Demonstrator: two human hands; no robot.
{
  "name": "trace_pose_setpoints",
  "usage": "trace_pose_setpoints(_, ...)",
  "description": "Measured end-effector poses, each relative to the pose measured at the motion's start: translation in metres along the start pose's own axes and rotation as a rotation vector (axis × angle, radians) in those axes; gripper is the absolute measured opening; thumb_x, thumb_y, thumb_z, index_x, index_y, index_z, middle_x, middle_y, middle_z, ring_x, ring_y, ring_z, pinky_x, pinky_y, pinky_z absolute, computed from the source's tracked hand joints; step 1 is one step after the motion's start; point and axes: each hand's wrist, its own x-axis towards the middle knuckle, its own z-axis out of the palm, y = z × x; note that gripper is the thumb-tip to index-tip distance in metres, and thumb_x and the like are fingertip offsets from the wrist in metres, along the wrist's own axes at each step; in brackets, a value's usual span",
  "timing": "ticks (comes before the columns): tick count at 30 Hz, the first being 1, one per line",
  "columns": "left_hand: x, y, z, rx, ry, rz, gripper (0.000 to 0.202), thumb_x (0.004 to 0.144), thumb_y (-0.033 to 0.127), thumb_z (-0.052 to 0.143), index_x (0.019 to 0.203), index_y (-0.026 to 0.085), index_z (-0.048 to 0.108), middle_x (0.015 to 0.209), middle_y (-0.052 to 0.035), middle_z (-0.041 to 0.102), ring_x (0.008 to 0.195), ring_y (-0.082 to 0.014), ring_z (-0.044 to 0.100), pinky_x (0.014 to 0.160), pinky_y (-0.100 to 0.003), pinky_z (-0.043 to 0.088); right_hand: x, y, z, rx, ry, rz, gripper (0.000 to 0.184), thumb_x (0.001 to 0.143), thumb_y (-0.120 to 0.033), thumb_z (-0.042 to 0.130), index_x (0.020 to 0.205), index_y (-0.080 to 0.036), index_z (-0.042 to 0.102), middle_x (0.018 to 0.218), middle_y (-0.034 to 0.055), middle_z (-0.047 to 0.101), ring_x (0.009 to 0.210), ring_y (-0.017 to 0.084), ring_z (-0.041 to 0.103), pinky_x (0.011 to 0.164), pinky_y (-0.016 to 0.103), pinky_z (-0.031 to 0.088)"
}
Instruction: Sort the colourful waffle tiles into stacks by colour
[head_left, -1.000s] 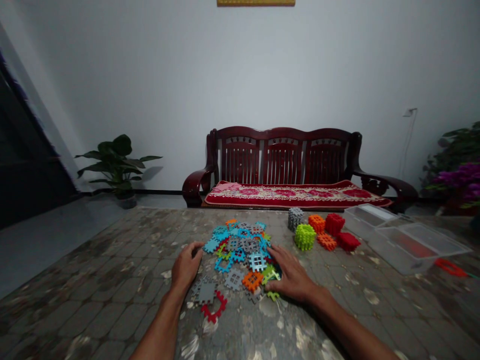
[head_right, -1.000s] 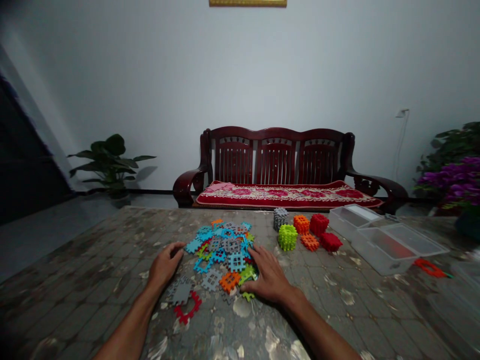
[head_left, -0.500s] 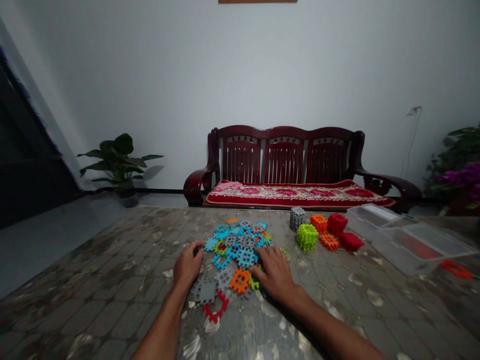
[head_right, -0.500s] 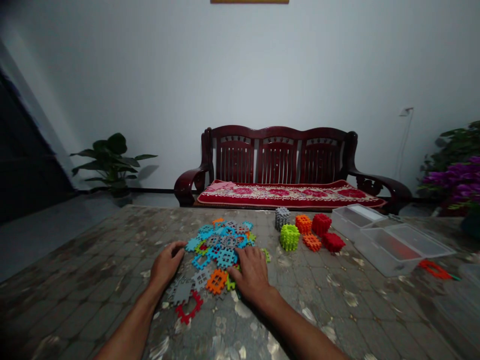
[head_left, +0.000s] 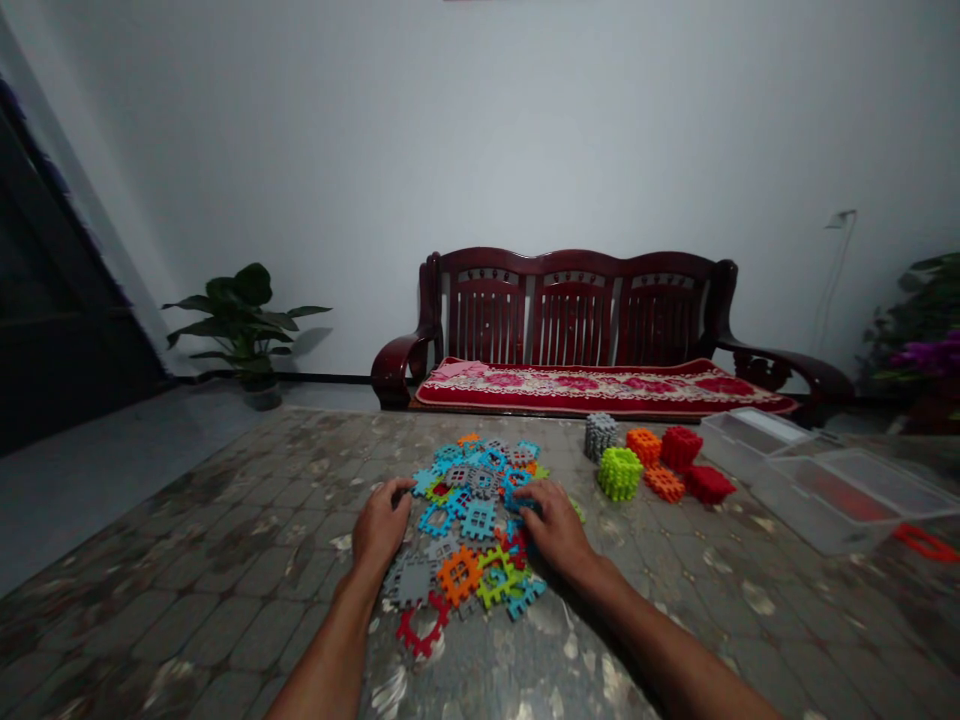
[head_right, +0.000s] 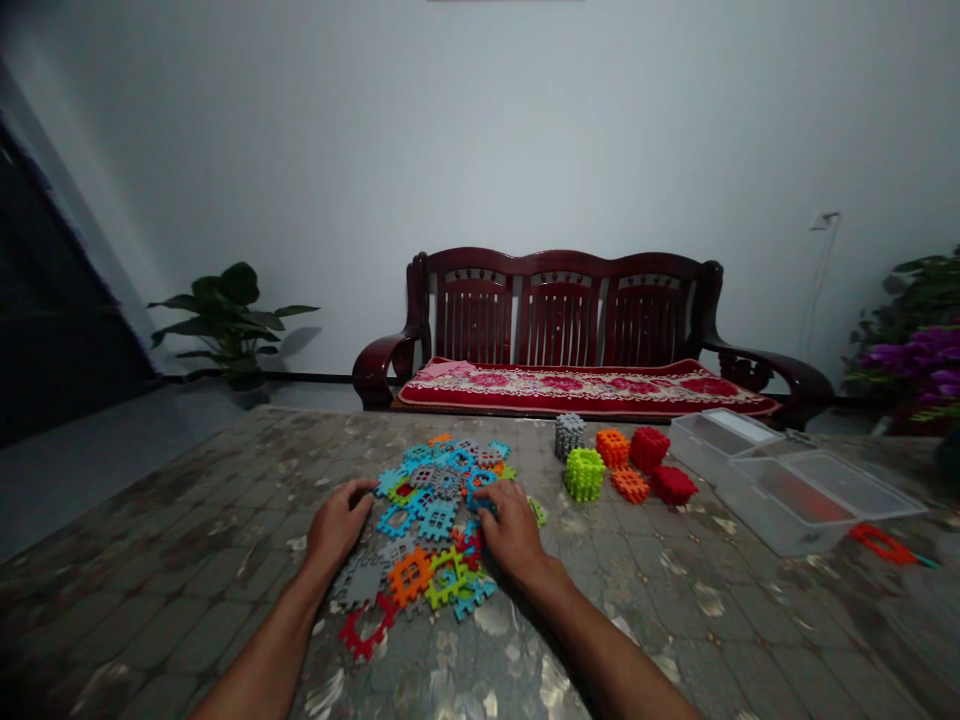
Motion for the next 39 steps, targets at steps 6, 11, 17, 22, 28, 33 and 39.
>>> trace_pose_setpoints(6, 0.000, 0.002, -0.001, 0.010, -0.005, 0.011, 0.025, 0.088, 0.021, 0.053, 0.101, 0.025, 0.075, 0.106, -0.0024, 0.077, 0.097, -0.0190, 0.069, 0.082, -0.026, 0.050, 0.003, -0.007, 0.003, -0.113, -0.014, 0.017, 0.040, 0.082, -0.015, 0.058, 0.118, -0.027, 0.070, 0.119, 0.0051, 0.071, 0.114, 0.025, 0.061, 0.101, 0.039, 0.045)
trace_pose_setpoints(11, 0.000, 0.002, -0.001, 0.021, -0.008, 0.002, 0.025, 0.089, 0.022, 0.054, 0.102, 0.025, 0.075, 0.107, -0.0025, 0.076, 0.097, -0.0189, 0.069, 0.079, -0.026, 0.050, 0.009, -0.007, 0.002, -0.141, -0.072, 0.041, 0.029, 0.083, -0.018, 0.057, 0.104, -0.028, 0.075, 0.110, 0.0022, 0.076, 0.109, 0.025, 0.064, 0.098, 0.039, 0.048)
trace_pose_setpoints(17, 0.000, 0.000, -0.001, 0.018, -0.013, 0.009, 0.026, 0.089, 0.021, 0.053, 0.102, 0.026, 0.075, 0.110, -0.0028, 0.076, 0.100, -0.0196, 0.069, 0.083, -0.027, 0.050, 0.016, 0.001, 0.000, -0.118, 0.024, 0.083, 0.042, 0.081, -0.012, 0.049, 0.110, -0.027, 0.074, 0.112, 0.0032, 0.075, 0.110, 0.024, 0.065, 0.099, 0.038, 0.048)
trace_pose_setpoints(22, 0.001, -0.001, 0.000, 0.030, -0.011, 0.023, 0.026, 0.088, 0.023, 0.053, 0.102, 0.025, 0.075, 0.110, -0.0030, 0.076, 0.101, -0.0201, 0.069, 0.084, -0.027, 0.050, 0.026, 0.009, -0.002, -0.265, 0.007, 0.103, 0.046, 0.083, -0.020, 0.059, 0.129, -0.025, 0.067, 0.127, 0.0077, 0.069, 0.118, 0.029, 0.059, 0.102, 0.040, 0.044)
trace_pose_setpoints(28, 0.003, -0.006, 0.002, 0.036, -0.018, 0.039, 0.027, 0.088, 0.026, 0.052, 0.101, 0.025, 0.075, 0.110, -0.0040, 0.075, 0.101, -0.0211, 0.069, 0.082, -0.028, 0.050, 0.033, 0.004, -0.001, -0.335, -0.074, 0.069, 0.043, 0.083, -0.020, 0.063, 0.125, -0.026, 0.069, 0.127, 0.0095, 0.068, 0.117, 0.029, 0.058, 0.101, 0.041, 0.042)
trace_pose_setpoints(33, 0.004, -0.008, 0.003, 0.038, -0.018, 0.030, 0.027, 0.089, 0.026, 0.052, 0.103, 0.026, 0.075, 0.110, -0.0027, 0.076, 0.100, -0.0201, 0.069, 0.081, -0.026, 0.049, 0.032, 0.001, -0.004, -0.314, -0.065, 0.064, 0.034, 0.086, -0.026, 0.064, 0.118, -0.023, 0.073, 0.120, 0.0091, 0.071, 0.117, 0.027, 0.058, 0.101, 0.038, 0.041)
trace_pose_setpoints(39, 0.004, -0.005, 0.002, 0.033, -0.030, 0.009, 0.027, 0.088, 0.025, 0.052, 0.102, 0.025, 0.075, 0.107, -0.0028, 0.075, 0.096, -0.0194, 0.069, 0.078, -0.025, 0.049, 0.028, 0.023, -0.002, -0.087, 0.057, 0.163, 0.037, 0.078, -0.025, 0.067, 0.115, -0.020, 0.074, 0.117, 0.0099, 0.074, 0.112, 0.027, 0.064, 0.100, 0.039, 0.046)
